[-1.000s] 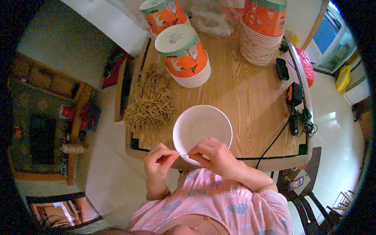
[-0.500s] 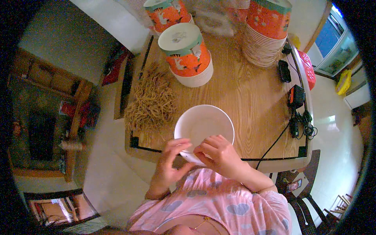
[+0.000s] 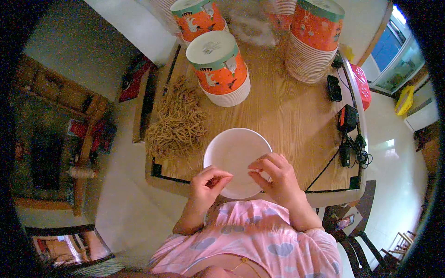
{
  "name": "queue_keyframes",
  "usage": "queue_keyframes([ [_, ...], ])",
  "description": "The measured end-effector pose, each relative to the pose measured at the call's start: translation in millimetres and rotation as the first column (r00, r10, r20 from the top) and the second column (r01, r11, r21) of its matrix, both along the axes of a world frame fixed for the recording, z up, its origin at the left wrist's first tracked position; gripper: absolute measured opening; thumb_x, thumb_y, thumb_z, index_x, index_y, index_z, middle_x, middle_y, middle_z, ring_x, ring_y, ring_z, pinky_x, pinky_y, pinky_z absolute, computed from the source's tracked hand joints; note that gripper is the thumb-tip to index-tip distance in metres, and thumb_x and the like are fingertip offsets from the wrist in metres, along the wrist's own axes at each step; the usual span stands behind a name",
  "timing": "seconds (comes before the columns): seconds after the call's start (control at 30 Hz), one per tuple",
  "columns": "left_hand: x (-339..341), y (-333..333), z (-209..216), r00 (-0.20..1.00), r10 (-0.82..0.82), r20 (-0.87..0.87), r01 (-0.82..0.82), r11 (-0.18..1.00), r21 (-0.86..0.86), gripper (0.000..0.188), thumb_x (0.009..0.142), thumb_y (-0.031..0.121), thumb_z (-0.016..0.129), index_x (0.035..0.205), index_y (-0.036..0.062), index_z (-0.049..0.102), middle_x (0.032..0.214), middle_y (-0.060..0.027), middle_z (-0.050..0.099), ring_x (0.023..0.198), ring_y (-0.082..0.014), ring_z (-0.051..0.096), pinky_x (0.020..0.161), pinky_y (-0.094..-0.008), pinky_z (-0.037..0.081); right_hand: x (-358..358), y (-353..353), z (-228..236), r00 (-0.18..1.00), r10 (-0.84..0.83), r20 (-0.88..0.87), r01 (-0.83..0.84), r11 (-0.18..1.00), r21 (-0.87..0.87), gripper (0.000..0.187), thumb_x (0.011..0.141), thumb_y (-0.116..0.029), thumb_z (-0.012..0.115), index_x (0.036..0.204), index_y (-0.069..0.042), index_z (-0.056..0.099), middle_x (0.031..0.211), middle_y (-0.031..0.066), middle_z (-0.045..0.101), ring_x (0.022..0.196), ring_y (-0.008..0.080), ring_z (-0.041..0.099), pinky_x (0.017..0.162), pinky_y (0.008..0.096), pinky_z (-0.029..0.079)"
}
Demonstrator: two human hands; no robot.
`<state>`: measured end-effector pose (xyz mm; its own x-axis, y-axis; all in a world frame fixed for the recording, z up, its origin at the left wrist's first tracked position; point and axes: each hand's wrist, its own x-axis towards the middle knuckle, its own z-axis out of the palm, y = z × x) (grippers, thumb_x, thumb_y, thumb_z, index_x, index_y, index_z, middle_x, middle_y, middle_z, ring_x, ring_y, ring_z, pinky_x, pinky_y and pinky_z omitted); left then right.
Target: Attaching string handles to printed paper buckets for packaging.
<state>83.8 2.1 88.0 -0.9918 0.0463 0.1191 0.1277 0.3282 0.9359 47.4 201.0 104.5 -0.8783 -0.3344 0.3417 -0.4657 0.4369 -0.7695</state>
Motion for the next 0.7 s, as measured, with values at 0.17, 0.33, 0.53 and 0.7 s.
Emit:
queue_keyframes([
  [0.17, 0, 2, 1, 1.0, -0.01, 0.015, 0.009, 0.999, 0.036, 0.007, 0.077, 0.002, 0.068, 0.083, 0.0022, 0.065, 0.066, -0.0012, 0.049, 0.051, -0.0053, 0.042, 0.046, -0.0219, 0.033, -2, -10, 5, 0.992, 0.113, -0.052, -0.112, 0.994, 0.021, 0.022, 0.07, -0.008, 0.071, 0.09, -0.007, 0.064, 0.082, 0.0055, 0.059, 0.075, 0.0212, 0.057, 0.068, 0.0326, 0.046],
  [0.33, -2, 2, 6, 1.0, -0.029, 0.012, 0.029, 1.0, 0.011, 0.007, 0.077, 0.002, 0.068, 0.084, 0.0029, 0.065, 0.066, -0.0009, 0.049, 0.051, -0.0051, 0.041, 0.046, -0.0217, 0.033, -6, -5, -6, 0.981, 0.173, -0.084, -0.169, 0.984, 0.056, 0.015, 0.072, -0.009, 0.07, 0.085, -0.007, 0.062, 0.081, 0.0061, 0.059, 0.075, 0.0229, 0.056, 0.07, 0.0334, 0.045],
  [0.53, -2, 6, 9, 0.998, -0.023, -0.054, 0.021, 0.999, -0.027, 0.015, 0.075, 0.001, 0.07, 0.089, 0.0052, 0.067, 0.065, -0.0035, 0.054, 0.052, -0.008, 0.047, 0.046, -0.0238, 0.037, -3, -6, -6, 0.977, 0.208, -0.049, -0.206, 0.978, 0.037, 0.007, 0.076, -0.006, 0.063, 0.08, -0.005, 0.057, 0.078, 0.0075, 0.057, 0.073, 0.025, 0.054, 0.068, 0.0339, 0.042],
  [0.7, 0, 5, -1, 0.985, -0.044, -0.17, 0.035, 0.998, -0.052, 0.022, 0.073, 0.001, 0.071, 0.093, 0.0076, 0.069, 0.064, -0.007, 0.058, 0.053, -0.0119, 0.051, 0.047, -0.0259, 0.04, -1, -9, -7, 0.976, 0.212, -0.047, -0.212, 0.977, 0.016, 0.006, 0.079, -0.005, 0.06, 0.082, -0.004, 0.055, 0.076, 0.0083, 0.054, 0.073, 0.027, 0.053, 0.068, 0.0345, 0.041],
])
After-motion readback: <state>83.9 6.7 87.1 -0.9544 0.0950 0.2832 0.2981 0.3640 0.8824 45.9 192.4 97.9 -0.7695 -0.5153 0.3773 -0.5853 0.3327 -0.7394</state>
